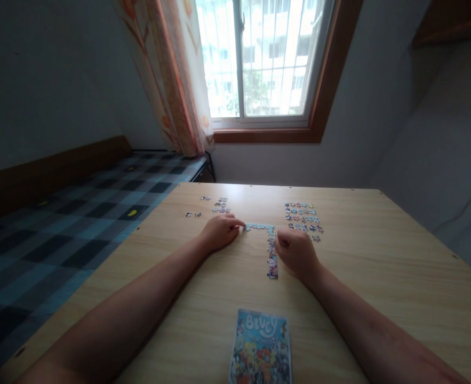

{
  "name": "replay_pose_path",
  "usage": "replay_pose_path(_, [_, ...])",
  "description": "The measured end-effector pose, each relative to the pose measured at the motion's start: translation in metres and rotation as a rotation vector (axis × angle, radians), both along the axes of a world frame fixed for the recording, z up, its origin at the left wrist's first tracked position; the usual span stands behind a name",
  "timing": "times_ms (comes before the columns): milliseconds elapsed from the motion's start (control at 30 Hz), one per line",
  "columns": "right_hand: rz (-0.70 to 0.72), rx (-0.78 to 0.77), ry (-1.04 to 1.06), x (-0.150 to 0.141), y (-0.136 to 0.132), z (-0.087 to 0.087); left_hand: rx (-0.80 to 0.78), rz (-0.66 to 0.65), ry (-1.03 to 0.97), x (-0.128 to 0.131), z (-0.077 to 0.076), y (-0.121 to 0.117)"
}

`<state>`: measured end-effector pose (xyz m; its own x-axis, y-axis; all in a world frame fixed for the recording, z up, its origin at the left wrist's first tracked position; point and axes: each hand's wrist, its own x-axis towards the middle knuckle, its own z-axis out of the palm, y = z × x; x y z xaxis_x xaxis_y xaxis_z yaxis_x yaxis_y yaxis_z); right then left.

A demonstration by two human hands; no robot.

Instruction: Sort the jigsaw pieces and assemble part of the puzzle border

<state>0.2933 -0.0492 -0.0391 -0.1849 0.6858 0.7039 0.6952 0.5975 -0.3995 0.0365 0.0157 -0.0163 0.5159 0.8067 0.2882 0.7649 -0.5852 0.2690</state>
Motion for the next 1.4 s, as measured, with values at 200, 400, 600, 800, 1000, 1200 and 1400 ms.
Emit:
replay_pose_path(200, [-0.017, 0.019, -0.008, -0.001, 0.0, 0.001, 0.006, -0.013, 0.027, 0.003, 0.002, -0.004])
replay_pose_path(400, [-0.037, 0.01, 0.007, -0.001, 0.0, -0.001, 0.093, 0.287, -0.132, -0.008, 0.005, 0.004])
replay_pose_path(600, [-0.04, 0.001, 0.011, 0.0, 0.0, -0.002, 0.204, 0.628, -0.337, -0.037, 0.004, 0.022])
replay_pose_path(800, [-0.045, 0.013, 0.022, -0.001, 0.001, -0.002, 0.164, 0.62, -0.097, -0.032, -0.003, 0.021])
replay_pose_path(1000, [-0.059, -0.026, 0.046, 0.001, -0.001, 0.004, 0.148, 0.56, -0.004, -0.024, -0.005, 0.02])
replay_pose_path(1200, [-0.045, -0.04, 0.102, 0.006, 0.001, 0.006, 0.134, 0.528, -0.002, -0.019, -0.004, 0.024])
replay_pose_path(1400, [-0.03, -0.034, 0.104, 0.008, 0.001, 0.005, 0.135, 0.521, -0.013, -0.019, -0.005, 0.024])
